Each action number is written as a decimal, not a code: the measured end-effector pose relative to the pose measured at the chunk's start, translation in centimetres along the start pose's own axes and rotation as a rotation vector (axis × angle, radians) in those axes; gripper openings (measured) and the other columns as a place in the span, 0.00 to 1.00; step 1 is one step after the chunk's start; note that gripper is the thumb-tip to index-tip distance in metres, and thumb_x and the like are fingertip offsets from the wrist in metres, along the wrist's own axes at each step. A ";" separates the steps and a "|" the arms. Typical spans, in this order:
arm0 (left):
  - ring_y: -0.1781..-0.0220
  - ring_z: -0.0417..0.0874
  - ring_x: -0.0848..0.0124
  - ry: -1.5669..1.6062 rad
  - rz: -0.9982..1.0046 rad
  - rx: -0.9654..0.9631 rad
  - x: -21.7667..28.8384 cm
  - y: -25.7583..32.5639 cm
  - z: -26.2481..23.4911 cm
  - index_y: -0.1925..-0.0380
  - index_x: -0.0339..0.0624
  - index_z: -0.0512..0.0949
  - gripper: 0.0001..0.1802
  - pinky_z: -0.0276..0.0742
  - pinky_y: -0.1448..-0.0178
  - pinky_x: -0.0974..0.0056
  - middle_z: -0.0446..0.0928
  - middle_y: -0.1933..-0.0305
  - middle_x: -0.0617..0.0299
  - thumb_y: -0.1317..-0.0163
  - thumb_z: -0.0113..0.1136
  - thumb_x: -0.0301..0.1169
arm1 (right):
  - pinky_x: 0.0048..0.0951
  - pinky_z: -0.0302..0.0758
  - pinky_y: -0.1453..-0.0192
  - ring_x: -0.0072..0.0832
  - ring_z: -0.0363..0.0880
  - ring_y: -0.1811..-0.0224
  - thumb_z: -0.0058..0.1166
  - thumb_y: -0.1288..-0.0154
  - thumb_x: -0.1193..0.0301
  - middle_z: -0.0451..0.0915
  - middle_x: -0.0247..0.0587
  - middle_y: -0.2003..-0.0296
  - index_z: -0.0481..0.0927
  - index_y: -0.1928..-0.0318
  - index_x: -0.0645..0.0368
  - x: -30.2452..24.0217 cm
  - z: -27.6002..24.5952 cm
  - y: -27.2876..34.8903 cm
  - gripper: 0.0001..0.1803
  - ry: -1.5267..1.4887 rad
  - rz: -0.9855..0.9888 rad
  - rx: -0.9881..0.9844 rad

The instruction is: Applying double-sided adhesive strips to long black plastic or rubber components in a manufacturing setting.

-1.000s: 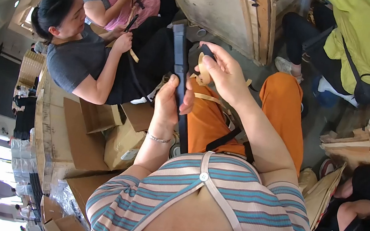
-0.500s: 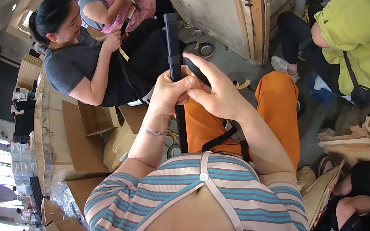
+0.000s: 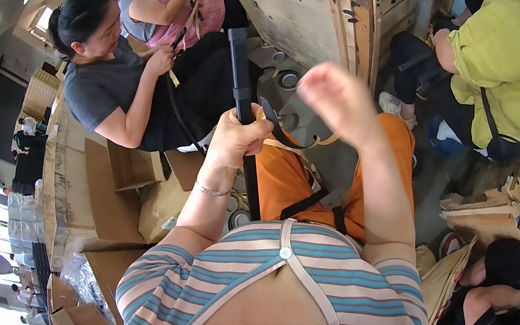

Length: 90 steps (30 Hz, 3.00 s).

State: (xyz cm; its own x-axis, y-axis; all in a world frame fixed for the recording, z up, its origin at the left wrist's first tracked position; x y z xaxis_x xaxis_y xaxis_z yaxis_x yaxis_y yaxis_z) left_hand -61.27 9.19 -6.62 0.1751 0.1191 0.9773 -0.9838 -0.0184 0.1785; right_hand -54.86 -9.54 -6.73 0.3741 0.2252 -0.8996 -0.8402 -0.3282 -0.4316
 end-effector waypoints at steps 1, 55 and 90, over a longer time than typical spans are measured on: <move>0.89 0.60 0.85 0.001 -0.002 0.000 -0.1 -0.1 0.0 0.77 0.39 0.72 0.07 0.52 0.86 0.77 0.64 0.86 0.72 0.52 0.62 0.21 | 0.18 0.68 0.55 0.14 0.71 0.62 0.51 0.36 0.70 0.74 0.29 0.67 0.73 0.61 0.63 0.5 1.7 0.9 0.08 -0.108 0.129 -0.187; 0.74 0.67 0.77 0.197 0.049 -0.233 -2.4 0.1 -1.3 0.62 0.34 0.70 0.08 0.63 0.71 0.74 0.70 0.68 0.61 0.41 0.46 0.21 | 0.15 0.69 0.72 0.12 0.72 0.76 0.55 0.39 0.74 0.76 0.30 0.77 0.73 0.70 0.63 3.0 4.9 0.2 0.06 -0.146 0.166 -0.125; 0.76 0.66 0.77 0.175 0.050 -0.191 -2.8 0.4 -1.8 0.68 0.35 0.69 0.03 0.62 0.72 0.73 0.68 0.75 0.63 0.40 0.46 0.22 | 0.15 0.65 0.75 0.10 0.68 0.78 0.56 0.41 0.74 0.72 0.28 0.79 0.72 0.71 0.63 3.6 6.4 0.5 0.08 -0.144 0.191 -0.098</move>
State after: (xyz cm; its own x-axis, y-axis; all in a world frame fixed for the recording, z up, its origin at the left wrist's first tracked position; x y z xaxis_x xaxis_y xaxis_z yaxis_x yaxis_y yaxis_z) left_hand -62.22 10.59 -9.44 0.1334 0.2930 0.9468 -0.9835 0.1573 0.0899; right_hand -56.43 -2.97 -9.79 0.1470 0.2764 -0.9497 -0.8454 -0.4634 -0.2657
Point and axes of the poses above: each hand's wrist, its own y-axis away from the middle knuckle, its own z-axis out of the palm, x = y × z, the point moved 2 cm from there along -y, towards the middle knuckle
